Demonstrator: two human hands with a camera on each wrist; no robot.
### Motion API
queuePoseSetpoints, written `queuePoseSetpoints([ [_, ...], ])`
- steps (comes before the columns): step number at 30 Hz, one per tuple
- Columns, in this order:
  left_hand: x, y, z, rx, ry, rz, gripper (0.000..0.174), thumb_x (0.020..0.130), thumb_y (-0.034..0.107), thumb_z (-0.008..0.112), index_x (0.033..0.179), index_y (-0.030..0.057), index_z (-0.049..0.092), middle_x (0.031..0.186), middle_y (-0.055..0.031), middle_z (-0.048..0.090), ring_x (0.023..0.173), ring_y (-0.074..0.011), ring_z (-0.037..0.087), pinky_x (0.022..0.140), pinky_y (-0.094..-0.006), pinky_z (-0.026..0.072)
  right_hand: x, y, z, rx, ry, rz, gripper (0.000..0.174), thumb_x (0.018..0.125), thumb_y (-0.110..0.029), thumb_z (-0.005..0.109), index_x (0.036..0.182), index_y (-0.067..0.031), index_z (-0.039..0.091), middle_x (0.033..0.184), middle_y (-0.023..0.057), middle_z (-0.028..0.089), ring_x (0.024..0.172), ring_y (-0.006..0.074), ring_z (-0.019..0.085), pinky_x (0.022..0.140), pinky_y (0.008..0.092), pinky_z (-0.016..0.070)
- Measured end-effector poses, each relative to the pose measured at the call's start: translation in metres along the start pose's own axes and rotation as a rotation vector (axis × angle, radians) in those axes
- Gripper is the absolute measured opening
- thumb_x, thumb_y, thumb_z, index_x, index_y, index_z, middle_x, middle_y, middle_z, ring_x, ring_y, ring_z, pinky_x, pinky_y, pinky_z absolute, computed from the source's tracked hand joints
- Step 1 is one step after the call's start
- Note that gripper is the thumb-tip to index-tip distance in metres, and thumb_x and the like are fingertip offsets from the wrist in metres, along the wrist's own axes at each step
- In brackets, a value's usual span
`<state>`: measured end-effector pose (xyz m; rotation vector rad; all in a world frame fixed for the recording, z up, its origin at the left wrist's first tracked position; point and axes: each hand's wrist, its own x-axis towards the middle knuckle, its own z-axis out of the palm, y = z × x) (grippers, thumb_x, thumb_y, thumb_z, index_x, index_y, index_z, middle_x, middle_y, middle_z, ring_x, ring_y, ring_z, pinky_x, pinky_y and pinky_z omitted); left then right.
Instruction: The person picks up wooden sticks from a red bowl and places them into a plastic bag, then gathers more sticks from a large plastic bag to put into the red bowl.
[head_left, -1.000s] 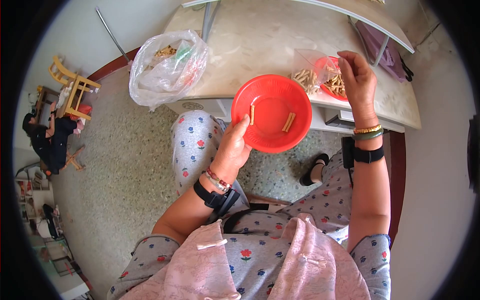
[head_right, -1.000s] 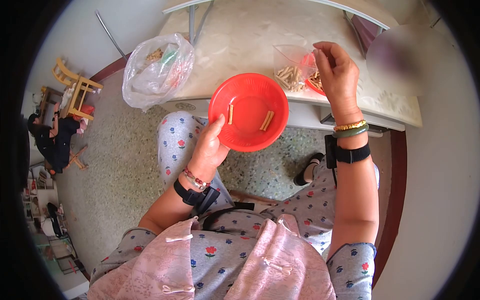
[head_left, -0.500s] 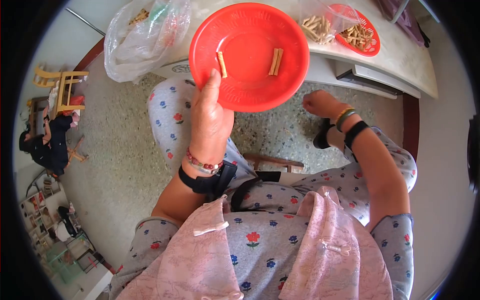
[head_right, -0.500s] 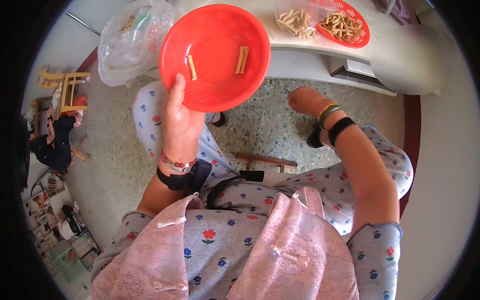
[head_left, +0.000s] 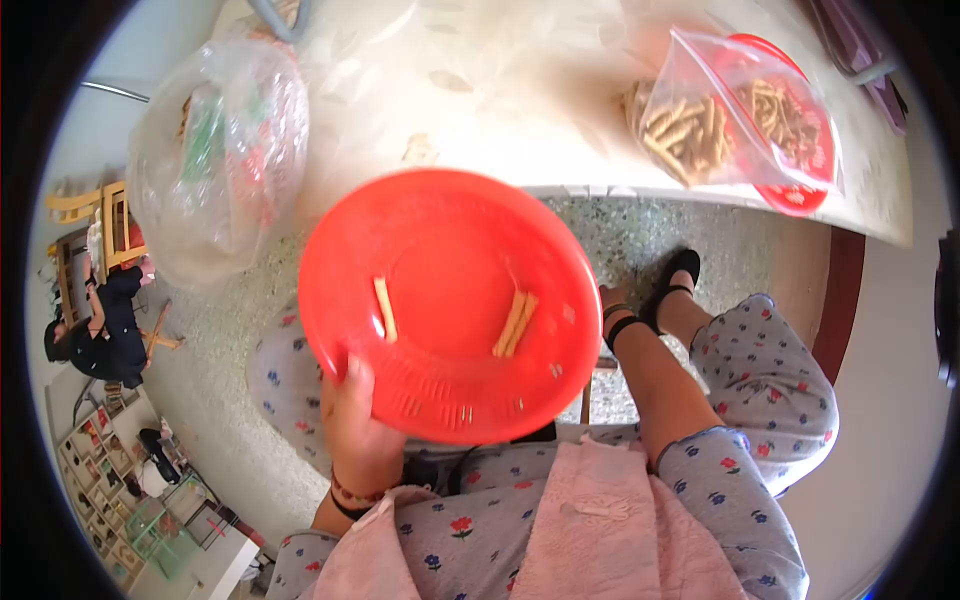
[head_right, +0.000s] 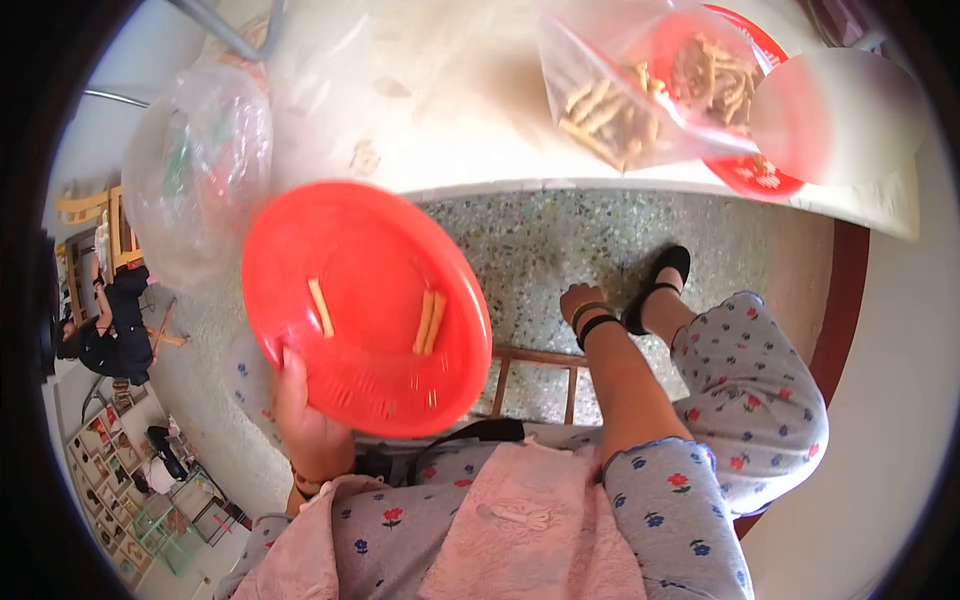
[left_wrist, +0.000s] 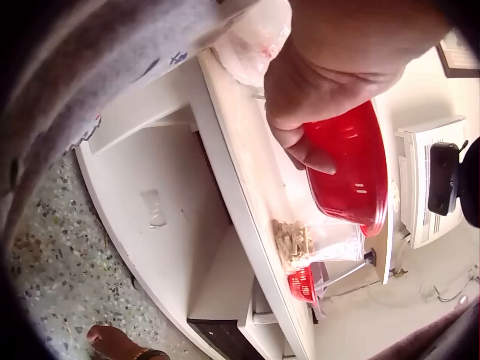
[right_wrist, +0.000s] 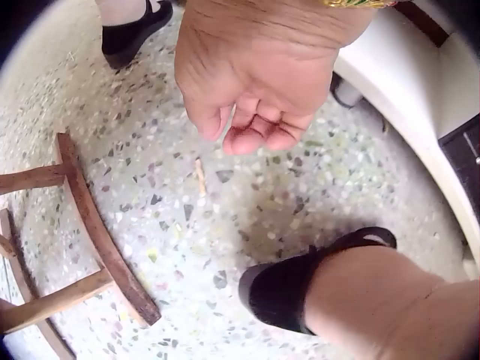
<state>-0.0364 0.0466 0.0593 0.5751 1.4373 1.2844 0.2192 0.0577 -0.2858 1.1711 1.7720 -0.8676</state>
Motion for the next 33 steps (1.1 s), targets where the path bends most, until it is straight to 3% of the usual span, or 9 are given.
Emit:
queuePoseSetpoints([
  [1,-0.001,0.000,-0.003,0.262,-0.005,0.017,0.042,0.097,0.022,0.040,0.131,-0.0029,0.038,0.127,-0.0149,0.048,0.113,-0.0235,0.051,0.096,-0.0381,0.0399,-0.003,-0.001,-0.005,0.006,-0.037,-0.014,0.029,0.091,-0.019,0.047,0.113,-0.0082,0.062,0.122,0.0110,0.055,0.112,0.0284,0.053,0.091,0.0430,0.0439],
  [7,-0.001,-0.001,0.007,0.089,0.052,-0.025,0.048,0.093,0.031,0.048,0.127,-0.0021,0.041,0.124,-0.0131,0.051,0.110,-0.0228,0.052,0.091,-0.0367,0.0434,0.034,-0.002,0.024,-0.009,-0.148,-0.029,0.032,0.089,-0.021,0.050,0.116,-0.0078,0.060,0.124,0.0104,0.051,0.116,0.0274,0.047,0.091,0.0443,0.0398],
  [9,0.000,0.001,0.007,0.110,0.047,-0.065,0.050,0.092,0.032,0.049,0.128,-0.0017,0.041,0.124,-0.0132,0.051,0.110,-0.0234,0.052,0.091,-0.0373,0.0438,0.033,0.000,0.027,-0.049,-0.100,-0.034,0.033,0.091,-0.026,0.043,0.111,-0.0093,0.062,0.124,0.0098,0.054,0.115,0.0257,0.051,0.091,0.0440,0.0411],
  [13,0.003,-0.004,0.018,0.074,0.050,-0.101,0.052,0.091,0.033,0.051,0.130,-0.0005,0.040,0.125,-0.0141,0.050,0.111,-0.0251,0.053,0.091,-0.0387,0.0442,0.045,0.001,0.044,0.099,0.086,0.021,0.028,0.089,-0.018,0.044,0.106,-0.0096,0.065,0.117,0.0093,0.058,0.109,0.0254,0.056,0.089,0.0418,0.0433],
  [20,0.008,-0.010,0.025,0.035,0.019,-0.057,0.048,0.094,0.029,0.045,0.131,-0.0011,0.038,0.128,-0.0152,0.048,0.114,-0.0262,0.051,0.094,-0.0401,0.0421,0.028,0.009,0.008,0.137,-0.011,-0.089,0.028,0.086,-0.014,0.046,0.105,-0.0023,0.064,0.114,0.0162,0.059,0.105,0.0304,0.059,0.087,0.0421,0.0483],
  [23,0.011,-0.009,0.023,0.097,-0.065,-0.041,0.046,0.096,0.024,0.042,0.133,-0.0020,0.035,0.131,-0.0154,0.045,0.117,-0.0272,0.048,0.098,-0.0410,0.0398,0.025,0.011,-0.007,0.111,0.064,-0.088,0.029,0.086,-0.013,0.045,0.106,-0.0018,0.062,0.113,0.0174,0.059,0.106,0.0314,0.058,0.088,0.0417,0.0482],
  [26,0.014,-0.009,0.031,-0.184,-0.150,-0.052,0.046,0.096,0.021,0.041,0.134,-0.0025,0.032,0.133,-0.0156,0.043,0.119,-0.0276,0.047,0.099,-0.0416,0.0382,0.019,0.015,-0.029,0.074,0.130,-0.124,0.028,0.086,-0.011,0.049,0.111,-0.0006,0.060,0.122,0.0167,0.053,0.113,0.0318,0.053,0.089,0.0419,0.0474],
  [28,0.013,-0.008,0.033,-0.199,-0.195,-0.050,0.047,0.096,0.022,0.043,0.135,-0.0021,0.032,0.133,-0.0156,0.043,0.121,-0.0276,0.045,0.101,-0.0420,0.0371,0.006,0.019,-0.048,0.193,0.317,-0.248,0.027,0.084,-0.008,0.050,0.107,-0.0011,0.061,0.121,0.0166,0.052,0.112,0.0322,0.052,0.089,0.0436,0.0464],
  [33,0.007,-0.015,0.035,-0.287,-0.341,0.035,0.047,0.095,0.020,0.045,0.135,-0.0027,0.033,0.133,-0.0162,0.043,0.121,-0.0272,0.046,0.100,-0.0427,0.0379,-0.110,0.025,-0.110,0.048,0.608,-0.410,0.027,0.080,-0.009,0.050,0.104,-0.0050,0.061,0.113,0.0156,0.054,0.107,0.0305,0.054,0.088,0.0436,0.0439],
])
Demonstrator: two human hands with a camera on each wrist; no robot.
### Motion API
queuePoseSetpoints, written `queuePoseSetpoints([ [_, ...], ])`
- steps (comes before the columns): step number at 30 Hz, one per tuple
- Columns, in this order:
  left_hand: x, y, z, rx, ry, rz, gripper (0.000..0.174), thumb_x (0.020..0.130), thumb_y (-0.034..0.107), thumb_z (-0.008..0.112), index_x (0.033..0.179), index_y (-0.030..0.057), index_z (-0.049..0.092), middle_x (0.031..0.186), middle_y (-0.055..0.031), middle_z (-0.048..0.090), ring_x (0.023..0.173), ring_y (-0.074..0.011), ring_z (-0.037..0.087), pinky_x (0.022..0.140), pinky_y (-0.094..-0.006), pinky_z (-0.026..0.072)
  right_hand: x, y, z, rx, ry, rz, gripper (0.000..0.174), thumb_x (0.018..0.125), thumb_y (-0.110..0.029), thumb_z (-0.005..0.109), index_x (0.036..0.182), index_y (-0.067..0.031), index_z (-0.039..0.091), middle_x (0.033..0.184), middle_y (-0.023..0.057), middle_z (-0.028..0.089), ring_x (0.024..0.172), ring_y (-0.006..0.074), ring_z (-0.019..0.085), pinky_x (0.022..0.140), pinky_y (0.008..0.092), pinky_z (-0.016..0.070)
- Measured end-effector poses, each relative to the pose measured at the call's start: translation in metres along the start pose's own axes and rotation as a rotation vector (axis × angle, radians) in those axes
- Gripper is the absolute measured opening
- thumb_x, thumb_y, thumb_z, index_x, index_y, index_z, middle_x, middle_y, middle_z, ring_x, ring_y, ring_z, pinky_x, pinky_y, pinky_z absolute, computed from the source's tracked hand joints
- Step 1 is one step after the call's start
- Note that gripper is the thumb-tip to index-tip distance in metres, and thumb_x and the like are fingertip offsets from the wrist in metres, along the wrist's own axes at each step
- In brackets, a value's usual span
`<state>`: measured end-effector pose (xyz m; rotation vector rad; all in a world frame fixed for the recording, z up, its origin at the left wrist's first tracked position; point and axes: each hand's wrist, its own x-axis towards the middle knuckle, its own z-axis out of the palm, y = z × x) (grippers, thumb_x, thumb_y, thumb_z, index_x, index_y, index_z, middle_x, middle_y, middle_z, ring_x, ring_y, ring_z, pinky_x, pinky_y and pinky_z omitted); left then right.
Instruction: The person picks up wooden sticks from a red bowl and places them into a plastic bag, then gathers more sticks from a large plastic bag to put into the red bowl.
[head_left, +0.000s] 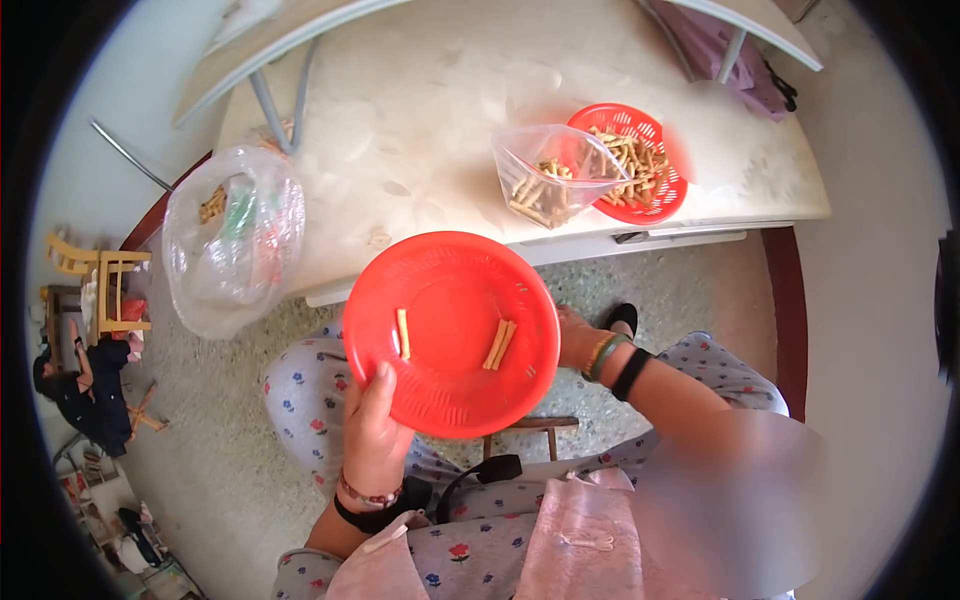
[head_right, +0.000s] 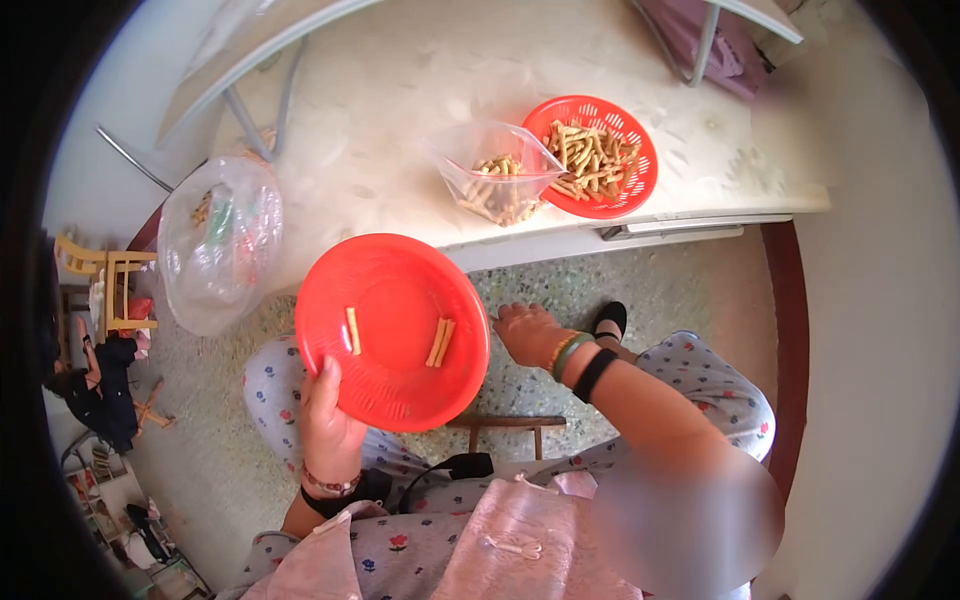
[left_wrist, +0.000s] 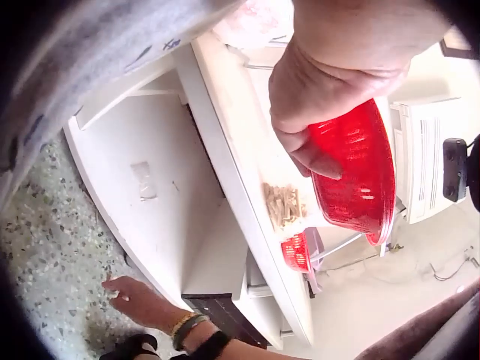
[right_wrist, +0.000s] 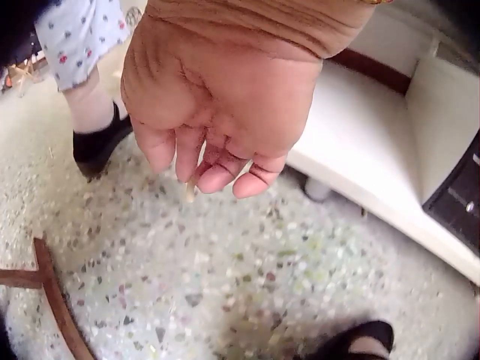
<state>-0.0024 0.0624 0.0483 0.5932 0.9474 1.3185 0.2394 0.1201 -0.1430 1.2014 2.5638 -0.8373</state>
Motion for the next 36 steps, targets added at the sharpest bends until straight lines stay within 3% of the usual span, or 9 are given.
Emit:
queuePoseSetpoints([
  [5,-0.013,0.004,-0.009,-0.060,-0.049,0.029,0.045,0.096,0.018,0.046,0.133,-0.0035,0.035,0.132,-0.0170,0.044,0.121,-0.0260,0.046,0.099,-0.0420,0.0395,-0.088,-0.060,-0.137,-0.111,0.465,-0.079,0.034,0.075,-0.008,0.054,0.109,-0.0047,0.058,0.112,0.0135,0.055,0.100,0.0296,0.055,0.086,0.0417,0.0436],
  [11,-0.012,-0.006,-0.028,-0.065,-0.084,0.080,0.045,0.096,0.018,0.043,0.135,-0.0022,0.033,0.135,-0.0161,0.042,0.123,-0.0261,0.043,0.102,-0.0425,0.0374,-0.118,-0.045,-0.230,-0.351,0.877,-0.037,0.038,0.071,-0.002,0.056,0.109,-0.0059,0.059,0.106,0.0123,0.058,0.095,0.0284,0.058,0.082,0.0384,0.0483],
  [15,-0.008,-0.011,-0.037,-0.129,-0.088,0.095,0.041,0.095,0.016,0.048,0.131,-0.0009,0.040,0.127,-0.0126,0.049,0.116,-0.0213,0.049,0.099,-0.0379,0.0401,-0.108,0.006,-0.248,-0.289,0.823,-0.041,0.034,0.073,-0.003,0.057,0.107,-0.0040,0.059,0.108,0.0168,0.059,0.094,0.0304,0.059,0.082,0.0385,0.0498],
  [18,-0.005,-0.014,-0.043,-0.124,-0.063,0.119,0.041,0.094,0.017,0.050,0.130,-0.0002,0.042,0.125,-0.0107,0.051,0.115,-0.0190,0.050,0.098,-0.0358,0.0400,-0.105,0.000,-0.255,0.041,0.911,0.078,0.031,0.079,-0.004,0.056,0.109,-0.0015,0.059,0.103,0.0140,0.063,0.087,0.0235,0.062,0.078,0.0324,0.0507],
  [21,-0.010,-0.012,-0.038,-0.143,-0.105,0.098,0.041,0.094,0.017,0.052,0.129,0.0000,0.043,0.125,-0.0097,0.052,0.114,-0.0175,0.050,0.097,-0.0339,0.0397,-0.116,-0.034,-0.249,0.641,1.133,0.062,0.024,0.088,-0.005,0.050,0.111,0.0012,0.057,0.085,0.0033,0.062,0.079,0.0066,0.055,0.072,0.0215,0.0464],
  [25,-0.012,-0.016,-0.025,-0.047,-0.071,0.146,0.040,0.094,0.017,0.051,0.129,-0.0008,0.043,0.124,-0.0089,0.052,0.114,-0.0157,0.049,0.097,-0.0316,0.0391,-0.121,-0.109,-0.213,0.827,1.033,-0.026,0.025,0.086,-0.004,0.055,0.111,-0.0009,0.056,0.078,-0.0006,0.058,0.073,0.0052,0.053,0.068,0.0206,0.0442],
  [28,-0.011,-0.024,-0.017,0.094,-0.088,0.217,0.039,0.094,0.018,0.051,0.128,-0.0008,0.045,0.124,-0.0069,0.053,0.112,-0.0140,0.050,0.098,-0.0302,0.0381,-0.115,-0.155,-0.179,0.517,0.933,-0.046,0.027,0.080,-0.001,0.061,0.107,-0.0045,0.059,0.075,0.0048,0.061,0.069,0.0103,0.057,0.065,0.0250,0.0468],
  [30,-0.009,-0.025,-0.010,0.271,-0.102,0.362,0.041,0.095,0.020,0.051,0.129,0.0001,0.045,0.124,-0.0065,0.052,0.111,-0.0118,0.048,0.097,-0.0274,0.0377,-0.108,-0.169,-0.164,0.345,0.912,-0.118,0.021,0.076,-0.001,0.063,0.097,-0.0040,0.062,0.079,0.0098,0.062,0.070,0.0219,0.061,0.065,0.0313,0.0486],
  [36,-0.005,-0.036,-0.012,0.392,-0.118,0.384,0.041,0.094,0.022,0.051,0.128,0.0011,0.043,0.113,-0.0095,0.055,0.101,-0.0140,0.052,0.089,-0.0295,0.0429,-0.074,-0.150,-0.133,-0.264,0.881,-0.091,0.012,0.072,-0.012,0.064,0.084,-0.0111,0.064,0.079,0.0066,0.060,0.080,0.0247,0.059,0.071,0.0385,0.0426],
])
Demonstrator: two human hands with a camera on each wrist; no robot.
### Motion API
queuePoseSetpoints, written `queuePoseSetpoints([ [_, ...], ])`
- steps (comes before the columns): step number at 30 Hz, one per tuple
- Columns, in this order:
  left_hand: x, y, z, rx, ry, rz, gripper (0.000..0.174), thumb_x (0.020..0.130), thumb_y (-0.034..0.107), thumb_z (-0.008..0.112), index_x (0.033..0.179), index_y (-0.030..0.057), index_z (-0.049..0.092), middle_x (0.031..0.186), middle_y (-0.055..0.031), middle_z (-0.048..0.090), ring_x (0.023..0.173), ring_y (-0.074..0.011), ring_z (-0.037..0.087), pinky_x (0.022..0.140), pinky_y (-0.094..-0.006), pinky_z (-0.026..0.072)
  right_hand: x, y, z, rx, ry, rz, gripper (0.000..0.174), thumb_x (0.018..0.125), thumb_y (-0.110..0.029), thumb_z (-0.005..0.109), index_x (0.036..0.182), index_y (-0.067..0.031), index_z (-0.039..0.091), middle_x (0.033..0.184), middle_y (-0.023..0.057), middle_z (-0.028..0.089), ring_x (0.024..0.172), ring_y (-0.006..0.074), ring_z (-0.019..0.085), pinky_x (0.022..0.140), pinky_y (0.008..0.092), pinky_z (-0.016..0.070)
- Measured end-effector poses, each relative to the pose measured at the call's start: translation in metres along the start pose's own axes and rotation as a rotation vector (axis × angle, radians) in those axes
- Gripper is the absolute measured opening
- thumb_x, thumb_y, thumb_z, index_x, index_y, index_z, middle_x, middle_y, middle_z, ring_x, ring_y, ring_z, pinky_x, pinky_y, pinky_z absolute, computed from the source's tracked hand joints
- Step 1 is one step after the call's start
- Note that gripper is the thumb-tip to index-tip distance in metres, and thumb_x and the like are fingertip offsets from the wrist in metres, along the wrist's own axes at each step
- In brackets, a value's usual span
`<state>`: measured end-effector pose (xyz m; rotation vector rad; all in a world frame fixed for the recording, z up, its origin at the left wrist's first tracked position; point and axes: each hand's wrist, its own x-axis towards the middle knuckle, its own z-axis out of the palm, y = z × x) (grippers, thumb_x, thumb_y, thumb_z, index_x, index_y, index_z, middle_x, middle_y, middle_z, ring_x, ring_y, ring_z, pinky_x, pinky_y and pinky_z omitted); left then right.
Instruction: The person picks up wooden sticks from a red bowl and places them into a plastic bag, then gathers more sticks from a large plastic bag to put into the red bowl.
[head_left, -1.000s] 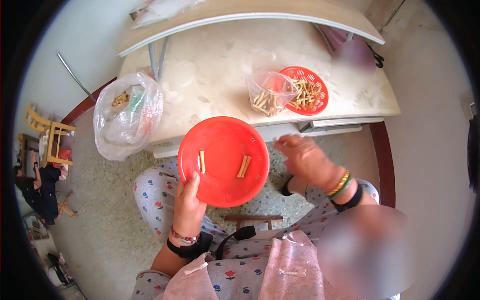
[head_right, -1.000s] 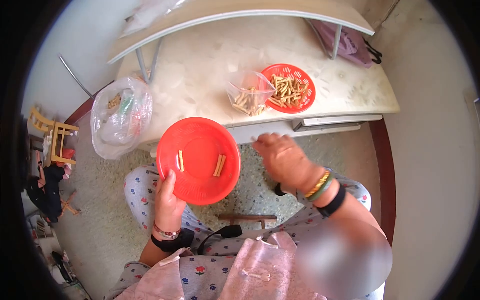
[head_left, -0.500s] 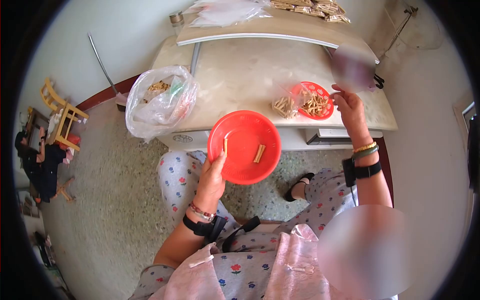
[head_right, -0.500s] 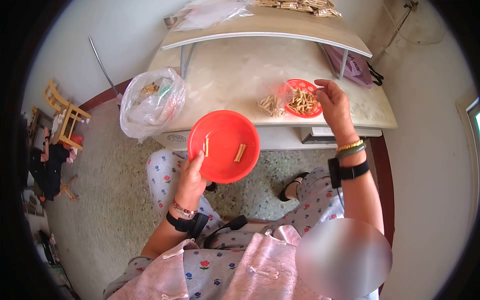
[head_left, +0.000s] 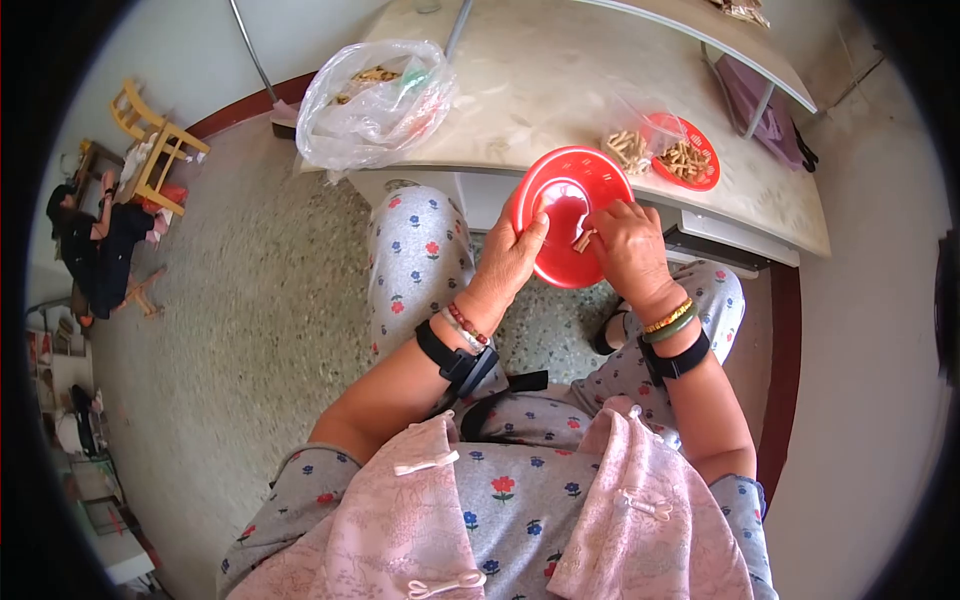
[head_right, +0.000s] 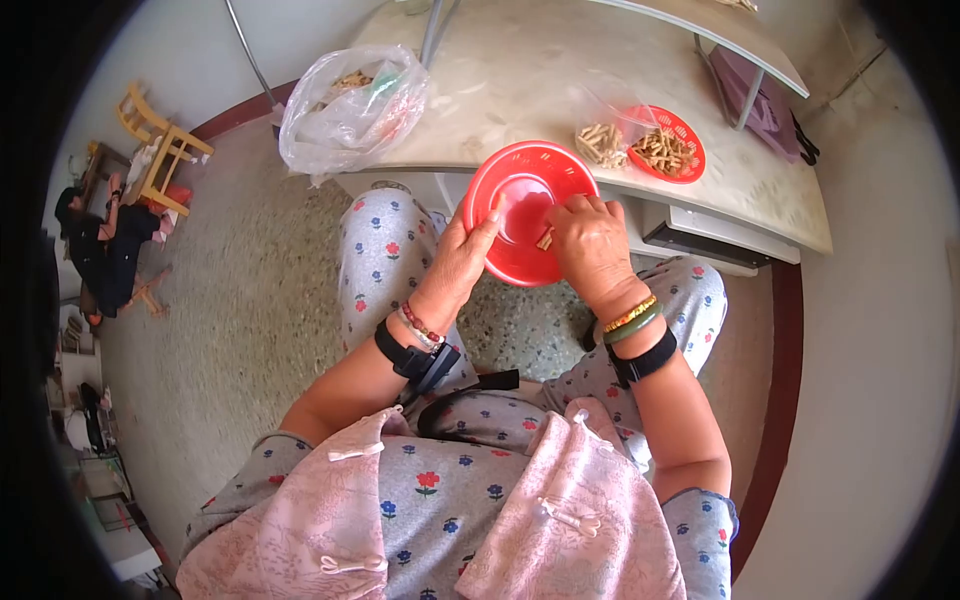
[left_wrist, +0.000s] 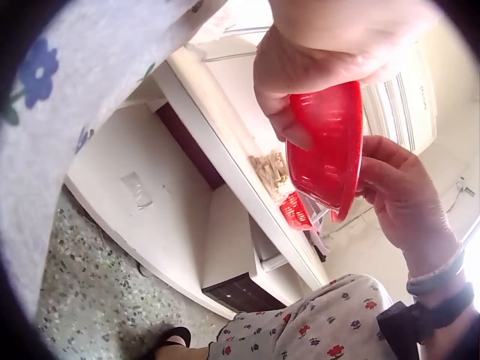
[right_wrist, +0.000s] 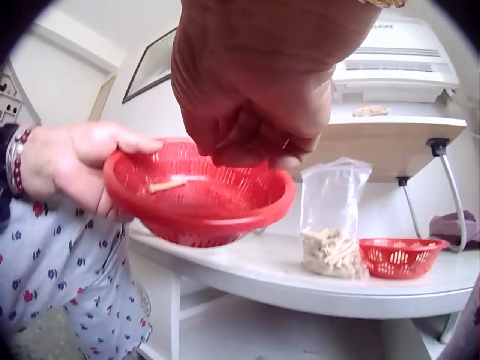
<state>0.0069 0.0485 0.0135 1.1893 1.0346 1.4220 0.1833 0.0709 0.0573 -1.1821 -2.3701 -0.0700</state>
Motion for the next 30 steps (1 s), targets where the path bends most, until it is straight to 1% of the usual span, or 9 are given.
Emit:
queuePoseSetpoints([
  [2,-0.003,0.001,-0.003,-0.030,-0.012,-0.057,0.040,0.094,0.022,0.051,0.128,0.0013,0.044,0.113,-0.0087,0.056,0.101,-0.0145,0.052,0.090,-0.0293,0.0427,0.003,0.003,0.009,-0.157,-0.072,-0.042,0.009,0.073,-0.016,0.063,0.082,-0.0150,0.065,0.080,0.0037,0.059,0.084,0.0214,0.058,0.074,0.0367,0.0405],
  [5,-0.004,0.002,-0.005,-0.136,0.013,-0.098,0.040,0.094,0.022,0.051,0.128,0.0017,0.044,0.120,-0.0073,0.053,0.110,-0.0136,0.049,0.095,-0.0293,0.0393,0.006,0.000,0.015,-0.202,-0.205,-0.081,0.010,0.075,-0.018,0.060,0.083,-0.0155,0.066,0.086,0.0042,0.059,0.090,0.0217,0.056,0.078,0.0370,0.0395],
  [7,-0.005,0.003,-0.008,-0.191,0.044,-0.227,0.040,0.094,0.021,0.051,0.128,0.0016,0.044,0.121,-0.0077,0.052,0.110,-0.0143,0.049,0.095,-0.0302,0.0395,0.008,-0.003,0.018,-0.244,-0.344,-0.121,0.011,0.076,-0.019,0.060,0.084,-0.0157,0.067,0.089,0.0059,0.059,0.094,0.0224,0.055,0.082,0.0372,0.0386],
  [16,-0.002,-0.005,-0.015,-0.207,0.078,-0.213,0.041,0.093,0.024,0.053,0.126,0.0009,0.046,0.120,-0.0085,0.054,0.111,-0.0153,0.049,0.095,-0.0310,0.0396,0.007,-0.004,0.029,-0.227,-0.303,-0.075,0.010,0.079,-0.020,0.056,0.081,-0.0135,0.063,0.085,0.0051,0.063,0.089,0.0222,0.057,0.081,0.0379,0.0392],
  [20,0.002,0.004,-0.014,-0.252,0.141,-0.199,0.040,0.094,0.022,0.052,0.125,-0.0016,0.046,0.121,-0.0108,0.054,0.111,-0.0165,0.050,0.095,-0.0310,0.0405,0.021,-0.001,0.020,-0.286,-0.312,-0.114,0.013,0.080,-0.017,0.054,0.085,-0.0132,0.065,0.085,0.0053,0.064,0.092,0.0223,0.057,0.082,0.0383,0.0397],
  [21,0.002,0.004,-0.014,-0.258,0.137,-0.171,0.042,0.093,0.026,0.053,0.126,-0.0006,0.045,0.120,-0.0111,0.053,0.109,-0.0160,0.050,0.094,-0.0300,0.0408,0.025,-0.001,0.018,-0.304,-0.316,-0.114,0.015,0.081,-0.017,0.054,0.088,-0.0132,0.066,0.086,0.0048,0.064,0.093,0.0223,0.057,0.083,0.0384,0.0393],
  [25,0.003,0.009,-0.012,-0.287,0.114,-0.135,0.043,0.094,0.024,0.053,0.127,-0.0012,0.044,0.121,-0.0115,0.052,0.110,-0.0160,0.050,0.095,-0.0303,0.0404,0.029,-0.001,0.015,-0.264,-0.317,-0.103,0.015,0.081,-0.018,0.053,0.088,-0.0132,0.066,0.088,0.0044,0.065,0.095,0.0220,0.057,0.084,0.0385,0.0384],
  [28,0.003,-0.002,-0.015,-0.224,0.141,-0.155,0.039,0.095,0.020,0.050,0.126,-0.0025,0.045,0.122,-0.0126,0.053,0.111,-0.0177,0.051,0.095,-0.0318,0.0411,0.026,-0.004,0.018,-0.270,-0.421,-0.078,0.016,0.082,-0.021,0.054,0.090,-0.0130,0.066,0.090,0.0040,0.065,0.094,0.0219,0.057,0.084,0.0385,0.0375],
  [30,0.001,-0.009,-0.020,-0.210,0.127,-0.169,0.039,0.095,0.021,0.050,0.126,-0.0024,0.045,0.122,-0.0126,0.053,0.111,-0.0178,0.051,0.095,-0.0322,0.0414,0.023,-0.004,0.023,-0.257,-0.521,-0.029,0.017,0.082,-0.025,0.055,0.086,-0.0128,0.066,0.088,0.0033,0.065,0.092,0.0211,0.058,0.083,0.0386,0.0371],
])
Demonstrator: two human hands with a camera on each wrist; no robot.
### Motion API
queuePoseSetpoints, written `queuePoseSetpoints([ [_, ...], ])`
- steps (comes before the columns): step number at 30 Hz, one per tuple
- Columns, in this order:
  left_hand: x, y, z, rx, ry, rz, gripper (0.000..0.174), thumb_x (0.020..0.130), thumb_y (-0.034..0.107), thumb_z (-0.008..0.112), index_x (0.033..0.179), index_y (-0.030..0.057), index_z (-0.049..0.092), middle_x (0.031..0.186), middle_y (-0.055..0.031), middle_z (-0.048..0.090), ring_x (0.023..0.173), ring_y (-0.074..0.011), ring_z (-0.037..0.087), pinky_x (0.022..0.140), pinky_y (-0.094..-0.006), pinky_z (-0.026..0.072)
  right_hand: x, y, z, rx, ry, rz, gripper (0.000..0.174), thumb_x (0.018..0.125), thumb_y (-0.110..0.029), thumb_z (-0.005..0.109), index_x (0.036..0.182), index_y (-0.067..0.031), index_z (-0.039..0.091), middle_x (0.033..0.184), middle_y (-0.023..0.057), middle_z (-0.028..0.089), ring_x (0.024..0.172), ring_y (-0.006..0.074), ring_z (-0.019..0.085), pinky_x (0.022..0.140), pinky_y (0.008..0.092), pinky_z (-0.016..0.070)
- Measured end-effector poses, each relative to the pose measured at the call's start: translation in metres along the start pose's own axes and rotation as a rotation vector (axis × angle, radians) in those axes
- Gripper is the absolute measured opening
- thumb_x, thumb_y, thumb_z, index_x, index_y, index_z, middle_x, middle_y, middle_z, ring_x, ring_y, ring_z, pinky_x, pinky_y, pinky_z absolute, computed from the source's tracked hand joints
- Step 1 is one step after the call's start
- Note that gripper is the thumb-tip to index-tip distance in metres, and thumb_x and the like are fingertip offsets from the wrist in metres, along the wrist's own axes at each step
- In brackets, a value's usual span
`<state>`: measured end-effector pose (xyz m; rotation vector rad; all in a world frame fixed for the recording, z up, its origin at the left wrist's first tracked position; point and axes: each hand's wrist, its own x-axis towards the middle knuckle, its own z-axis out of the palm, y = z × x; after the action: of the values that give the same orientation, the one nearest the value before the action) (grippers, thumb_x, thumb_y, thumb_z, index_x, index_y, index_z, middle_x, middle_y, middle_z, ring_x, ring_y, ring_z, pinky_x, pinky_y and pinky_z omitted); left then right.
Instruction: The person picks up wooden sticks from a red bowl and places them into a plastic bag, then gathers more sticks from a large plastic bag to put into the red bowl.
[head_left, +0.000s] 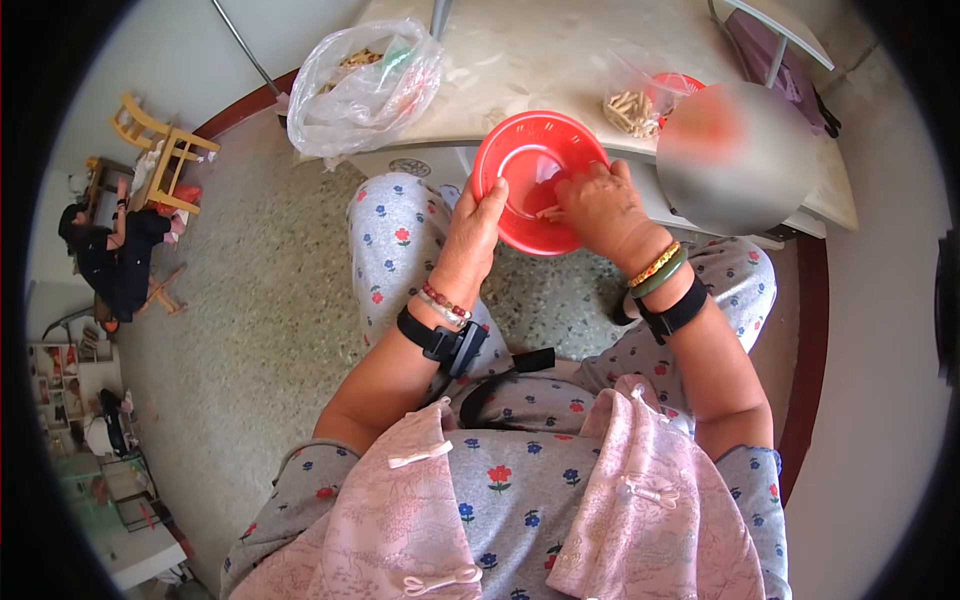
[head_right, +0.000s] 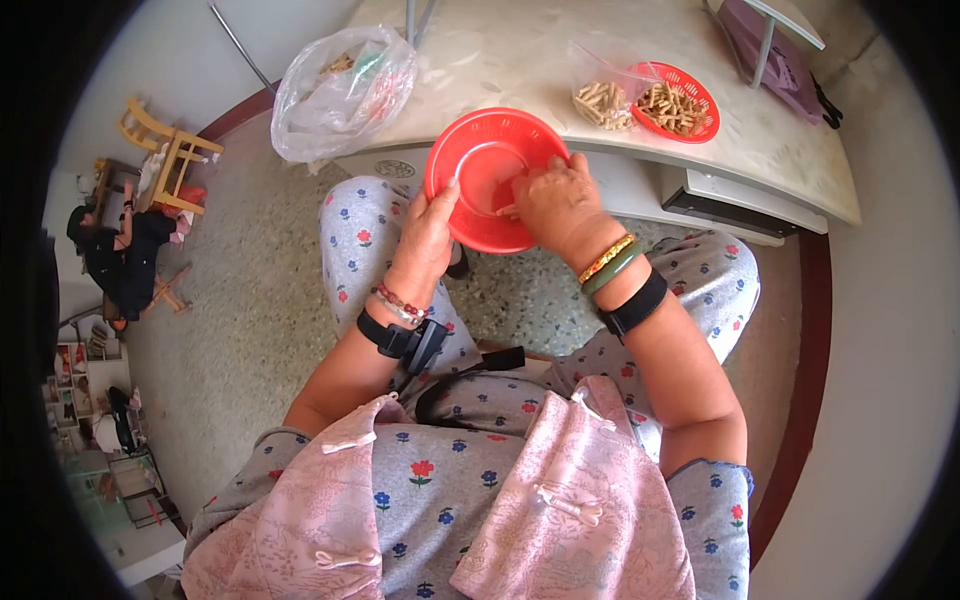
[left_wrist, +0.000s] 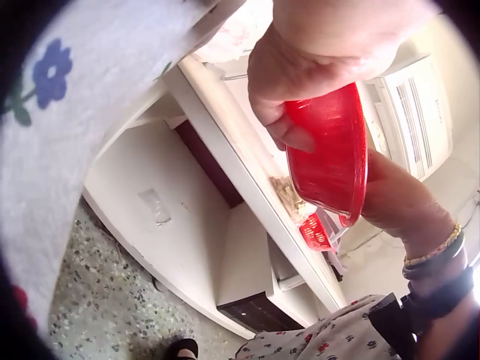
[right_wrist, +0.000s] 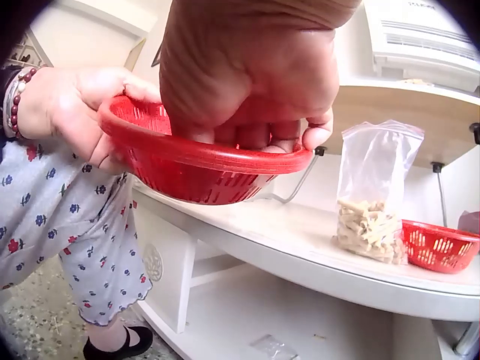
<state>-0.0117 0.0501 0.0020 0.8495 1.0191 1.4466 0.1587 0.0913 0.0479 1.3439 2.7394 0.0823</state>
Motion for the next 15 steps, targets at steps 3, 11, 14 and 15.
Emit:
queuePoseSetpoints([
  [3,0.000,-0.002,0.002,-0.012,-0.020,-0.021,0.039,0.095,0.021,0.050,0.126,-0.0018,0.045,0.122,-0.0125,0.053,0.111,-0.0183,0.052,0.094,-0.0332,0.0422,-0.003,0.003,0.019,-0.001,0.202,-0.047,0.009,0.078,-0.020,0.058,0.074,-0.0126,0.062,0.076,0.0042,0.063,0.081,0.0224,0.059,0.078,0.0374,0.0391],
  [11,-0.006,0.007,0.012,-0.209,-0.050,-0.145,0.038,0.095,0.021,0.050,0.126,0.0006,0.045,0.124,-0.0108,0.053,0.113,-0.0196,0.052,0.096,-0.0353,0.0421,-0.016,0.016,-0.011,0.836,0.473,0.116,0.011,0.079,-0.014,0.062,0.086,-0.0077,0.067,0.083,0.0077,0.066,0.082,0.0230,0.061,0.075,0.0342,0.0436],
  [14,-0.009,0.008,0.019,-0.213,-0.072,-0.175,0.039,0.095,0.022,0.049,0.127,0.0007,0.044,0.125,-0.0107,0.052,0.114,-0.0196,0.051,0.097,-0.0358,0.0414,-0.019,0.020,-0.004,1.190,0.503,0.194,0.013,0.086,-0.010,0.058,0.094,-0.0047,0.067,0.084,0.0052,0.067,0.080,0.0152,0.060,0.075,0.0276,0.0457],
  [15,-0.009,0.008,0.020,-0.233,-0.087,-0.195,0.040,0.095,0.022,0.049,0.128,0.0009,0.043,0.125,-0.0106,0.052,0.115,-0.0196,0.051,0.097,-0.0358,0.0411,-0.020,0.021,0.000,1.383,0.531,0.202,0.015,0.089,-0.009,0.055,0.098,-0.0036,0.066,0.084,0.0036,0.067,0.079,0.0110,0.059,0.075,0.0244,0.0461],
])
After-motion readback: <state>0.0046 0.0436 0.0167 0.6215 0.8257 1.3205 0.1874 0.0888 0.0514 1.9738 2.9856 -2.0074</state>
